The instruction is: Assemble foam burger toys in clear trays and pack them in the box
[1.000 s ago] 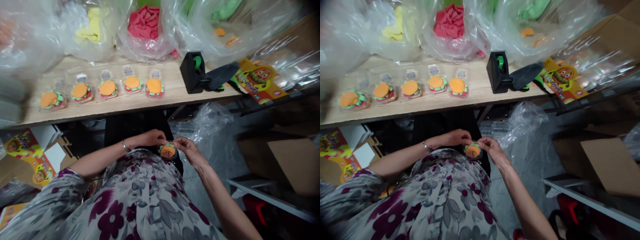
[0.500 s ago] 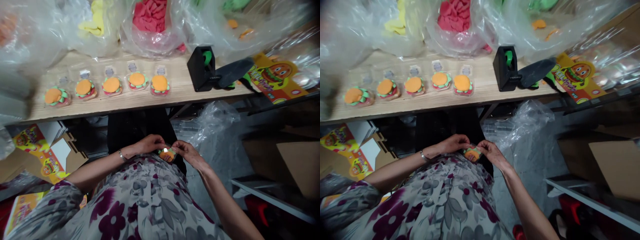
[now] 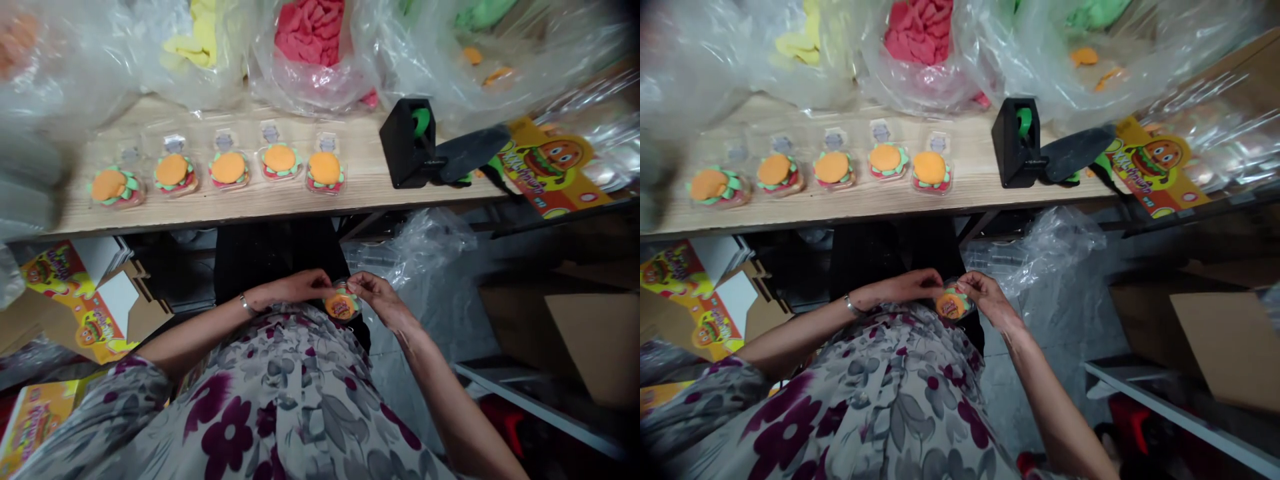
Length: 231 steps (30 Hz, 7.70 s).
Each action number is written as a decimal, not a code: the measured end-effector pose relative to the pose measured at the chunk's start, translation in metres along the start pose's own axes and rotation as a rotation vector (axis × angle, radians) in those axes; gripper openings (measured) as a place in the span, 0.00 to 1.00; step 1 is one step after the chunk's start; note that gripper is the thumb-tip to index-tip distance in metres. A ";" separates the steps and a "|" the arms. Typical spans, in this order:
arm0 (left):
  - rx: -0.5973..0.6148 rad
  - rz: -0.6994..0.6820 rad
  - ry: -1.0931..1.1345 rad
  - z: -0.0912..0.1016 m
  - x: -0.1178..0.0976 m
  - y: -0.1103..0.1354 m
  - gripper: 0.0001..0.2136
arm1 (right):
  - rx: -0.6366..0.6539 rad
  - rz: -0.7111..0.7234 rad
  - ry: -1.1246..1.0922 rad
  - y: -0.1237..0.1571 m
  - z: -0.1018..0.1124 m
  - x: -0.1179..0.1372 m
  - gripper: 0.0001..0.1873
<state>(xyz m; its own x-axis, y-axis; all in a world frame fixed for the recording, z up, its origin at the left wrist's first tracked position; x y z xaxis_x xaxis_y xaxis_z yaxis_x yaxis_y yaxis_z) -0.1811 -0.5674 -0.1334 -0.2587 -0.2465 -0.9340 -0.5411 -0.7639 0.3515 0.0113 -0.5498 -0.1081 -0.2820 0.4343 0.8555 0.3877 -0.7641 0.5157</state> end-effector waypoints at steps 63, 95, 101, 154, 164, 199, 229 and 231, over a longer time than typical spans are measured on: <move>-0.203 -0.060 -0.098 -0.007 -0.001 0.023 0.06 | 0.191 0.126 0.392 -0.004 -0.011 0.011 0.08; -0.366 -0.250 0.796 0.043 -0.109 0.016 0.22 | -0.896 0.745 0.469 -0.029 0.099 0.128 0.18; -0.382 -0.312 0.797 0.059 -0.127 0.004 0.18 | -0.722 0.679 0.535 -0.072 0.134 0.178 0.18; -0.325 -0.323 1.054 0.072 -0.144 -0.011 0.17 | -0.431 0.397 -0.124 -0.088 0.131 0.170 0.20; -0.267 -0.346 1.063 0.073 -0.148 -0.018 0.17 | -0.672 0.684 -0.013 -0.086 0.113 0.134 0.19; -0.347 -0.430 0.960 0.062 -0.156 -0.018 0.12 | -0.528 0.682 0.099 -0.015 -0.009 0.128 0.15; -0.200 -0.366 0.694 0.069 -0.172 -0.036 0.13 | -0.295 0.881 -0.047 -0.005 0.061 0.129 0.23; -0.222 -0.367 0.609 0.067 -0.175 -0.039 0.13 | -0.318 0.791 -0.118 -0.006 0.069 0.135 0.23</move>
<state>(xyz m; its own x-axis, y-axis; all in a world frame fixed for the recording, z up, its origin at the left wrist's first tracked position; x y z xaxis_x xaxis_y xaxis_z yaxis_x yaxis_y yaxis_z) -0.1682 -0.4544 0.0202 0.4318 -0.1895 -0.8818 -0.3164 -0.9474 0.0487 0.0315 -0.4542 0.0073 0.0676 -0.2492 0.9661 0.1619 -0.9527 -0.2570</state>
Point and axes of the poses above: each hand's wrist, its own y-axis away from the middle knuckle, its own z-axis out of the back of the hand, x = y × z, the point moved 2 cm from there along -y, towards the middle knuckle, and after that the axes turned 1 degree about -z, right-handed, at the moved point
